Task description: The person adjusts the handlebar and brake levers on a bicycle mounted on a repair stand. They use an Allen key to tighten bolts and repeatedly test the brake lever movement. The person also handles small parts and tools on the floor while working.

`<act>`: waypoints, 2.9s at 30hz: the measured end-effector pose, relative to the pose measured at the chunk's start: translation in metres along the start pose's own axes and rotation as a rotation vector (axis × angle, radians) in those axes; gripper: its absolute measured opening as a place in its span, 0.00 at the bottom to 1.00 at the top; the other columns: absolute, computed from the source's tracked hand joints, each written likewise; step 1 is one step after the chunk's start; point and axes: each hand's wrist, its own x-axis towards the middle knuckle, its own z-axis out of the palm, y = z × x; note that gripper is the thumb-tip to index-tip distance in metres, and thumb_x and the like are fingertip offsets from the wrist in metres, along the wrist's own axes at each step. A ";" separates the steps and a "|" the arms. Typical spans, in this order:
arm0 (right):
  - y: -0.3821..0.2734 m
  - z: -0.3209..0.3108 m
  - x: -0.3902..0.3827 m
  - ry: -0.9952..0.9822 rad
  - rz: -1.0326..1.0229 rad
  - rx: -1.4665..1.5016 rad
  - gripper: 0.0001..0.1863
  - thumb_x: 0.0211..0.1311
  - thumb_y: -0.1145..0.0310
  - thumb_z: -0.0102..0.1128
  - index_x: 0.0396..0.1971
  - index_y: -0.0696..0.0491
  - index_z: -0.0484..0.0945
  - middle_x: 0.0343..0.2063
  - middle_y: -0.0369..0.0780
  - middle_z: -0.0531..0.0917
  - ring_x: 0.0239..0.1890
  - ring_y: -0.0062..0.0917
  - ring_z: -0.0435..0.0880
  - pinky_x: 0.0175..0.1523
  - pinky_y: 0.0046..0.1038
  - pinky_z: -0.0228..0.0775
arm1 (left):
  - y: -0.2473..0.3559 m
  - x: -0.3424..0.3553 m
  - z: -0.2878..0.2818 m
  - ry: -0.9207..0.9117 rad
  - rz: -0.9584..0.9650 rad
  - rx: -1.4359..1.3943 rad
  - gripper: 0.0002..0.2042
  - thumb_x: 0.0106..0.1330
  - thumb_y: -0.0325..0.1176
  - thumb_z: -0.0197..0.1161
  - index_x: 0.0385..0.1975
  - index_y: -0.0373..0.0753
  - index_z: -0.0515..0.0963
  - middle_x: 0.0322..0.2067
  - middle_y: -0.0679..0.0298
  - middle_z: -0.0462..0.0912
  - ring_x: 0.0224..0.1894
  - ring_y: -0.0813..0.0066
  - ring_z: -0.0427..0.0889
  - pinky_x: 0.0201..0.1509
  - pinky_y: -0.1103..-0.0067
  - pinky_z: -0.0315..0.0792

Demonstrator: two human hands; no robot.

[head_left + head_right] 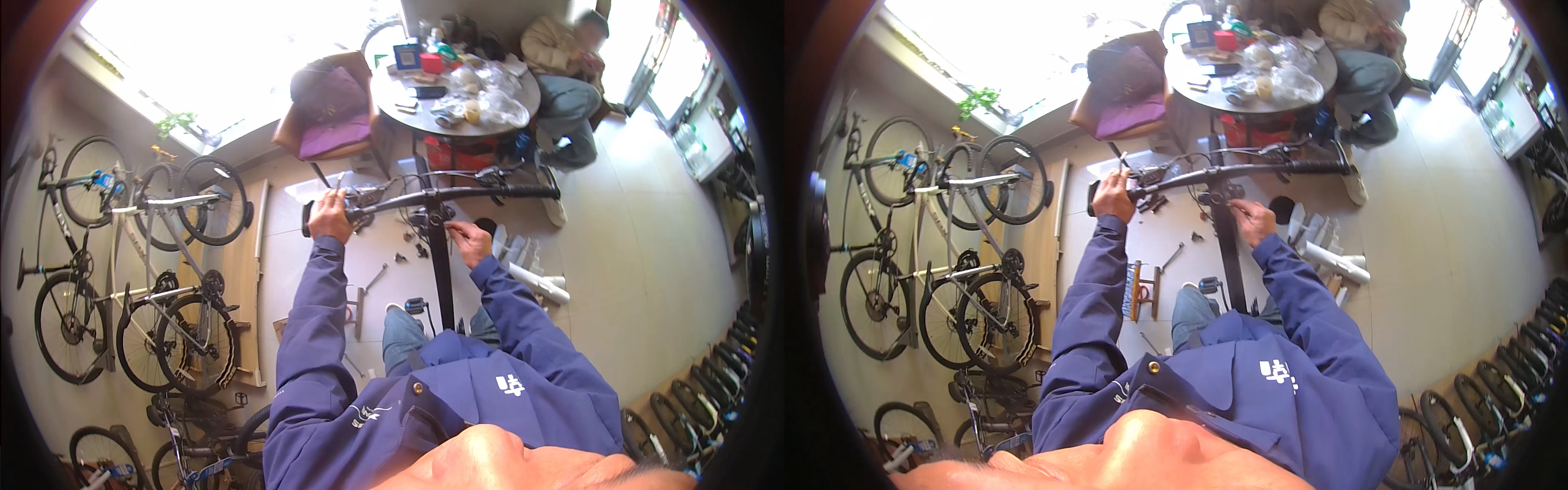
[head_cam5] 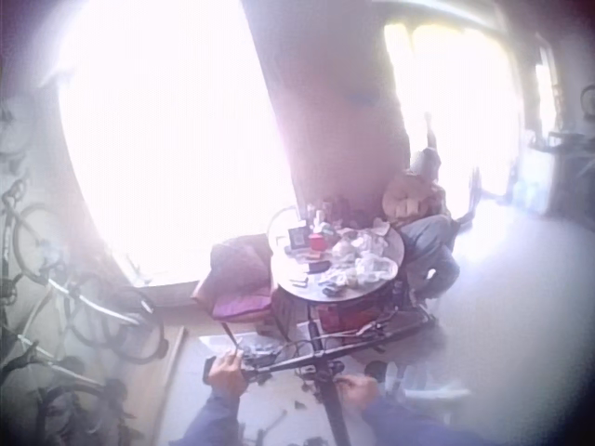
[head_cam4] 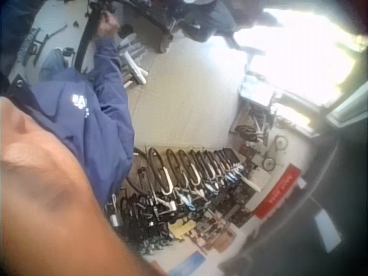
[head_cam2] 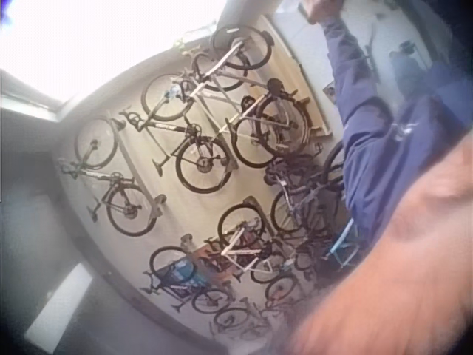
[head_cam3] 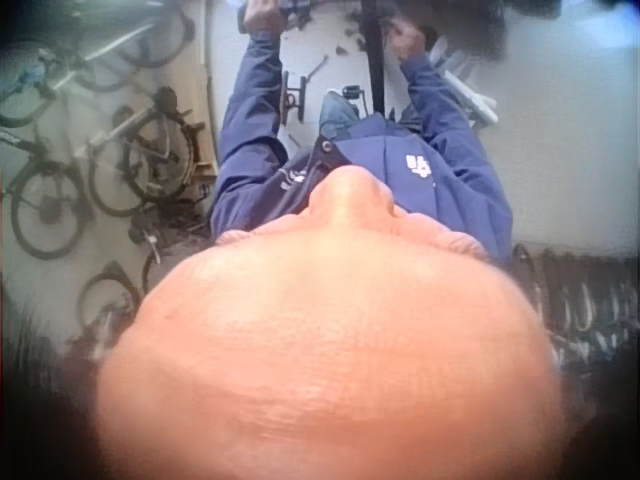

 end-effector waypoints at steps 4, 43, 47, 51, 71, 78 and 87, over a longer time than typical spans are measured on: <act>0.012 0.004 0.001 -0.089 0.103 0.269 0.12 0.75 0.69 0.67 0.50 0.58 0.89 0.37 0.38 0.94 0.38 0.18 0.90 0.46 0.23 0.81 | -0.005 -0.001 0.003 -0.056 -0.008 0.039 0.29 0.52 0.31 0.77 0.59 0.45 0.84 0.59 0.58 0.85 0.64 0.58 0.83 0.69 0.67 0.77; -0.056 -0.039 0.083 -0.132 -0.210 -0.171 0.15 0.73 0.57 0.67 0.34 0.55 0.85 0.21 0.44 0.86 0.26 0.35 0.91 0.33 0.37 0.79 | 0.008 0.003 0.005 -0.182 -0.086 -0.025 0.40 0.45 0.29 0.81 0.66 0.46 0.79 0.68 0.62 0.79 0.75 0.63 0.73 0.75 0.69 0.74; -0.037 -0.032 0.037 -0.226 0.131 0.226 0.09 0.80 0.65 0.60 0.45 0.54 0.85 0.22 0.34 0.85 0.22 0.16 0.83 0.27 0.24 0.76 | 0.010 -0.001 0.003 -0.207 -0.079 -0.009 0.44 0.42 0.36 0.85 0.67 0.45 0.78 0.68 0.62 0.79 0.75 0.63 0.73 0.75 0.69 0.73; -0.036 -0.022 0.039 -0.219 0.264 0.292 0.10 0.82 0.66 0.58 0.46 0.56 0.85 0.22 0.35 0.85 0.20 0.15 0.82 0.26 0.22 0.76 | 0.006 -0.004 0.002 -0.221 -0.060 0.025 0.46 0.43 0.39 0.86 0.69 0.44 0.77 0.69 0.60 0.78 0.75 0.61 0.72 0.76 0.69 0.72; 0.010 -0.017 0.013 -0.112 0.204 0.382 0.12 0.79 0.72 0.61 0.56 0.57 0.81 0.39 0.41 0.92 0.33 0.18 0.88 0.40 0.23 0.82 | 0.010 -0.003 0.007 -0.112 -0.047 -0.013 0.35 0.49 0.32 0.77 0.64 0.44 0.81 0.66 0.60 0.81 0.72 0.60 0.77 0.73 0.68 0.75; 0.014 -0.010 0.019 -0.077 0.257 0.405 0.09 0.79 0.69 0.62 0.49 0.57 0.85 0.35 0.38 0.92 0.32 0.20 0.89 0.37 0.24 0.82 | 0.014 -0.001 0.003 -0.100 -0.042 -0.028 0.36 0.48 0.32 0.79 0.64 0.42 0.82 0.65 0.60 0.81 0.72 0.60 0.77 0.73 0.68 0.75; 0.015 -0.012 0.011 -0.128 0.309 0.463 0.09 0.78 0.71 0.64 0.48 0.60 0.86 0.35 0.38 0.91 0.35 0.19 0.90 0.41 0.24 0.85 | 0.012 -0.002 0.006 -0.114 -0.039 0.001 0.38 0.45 0.34 0.81 0.64 0.42 0.81 0.65 0.59 0.81 0.72 0.59 0.77 0.73 0.68 0.75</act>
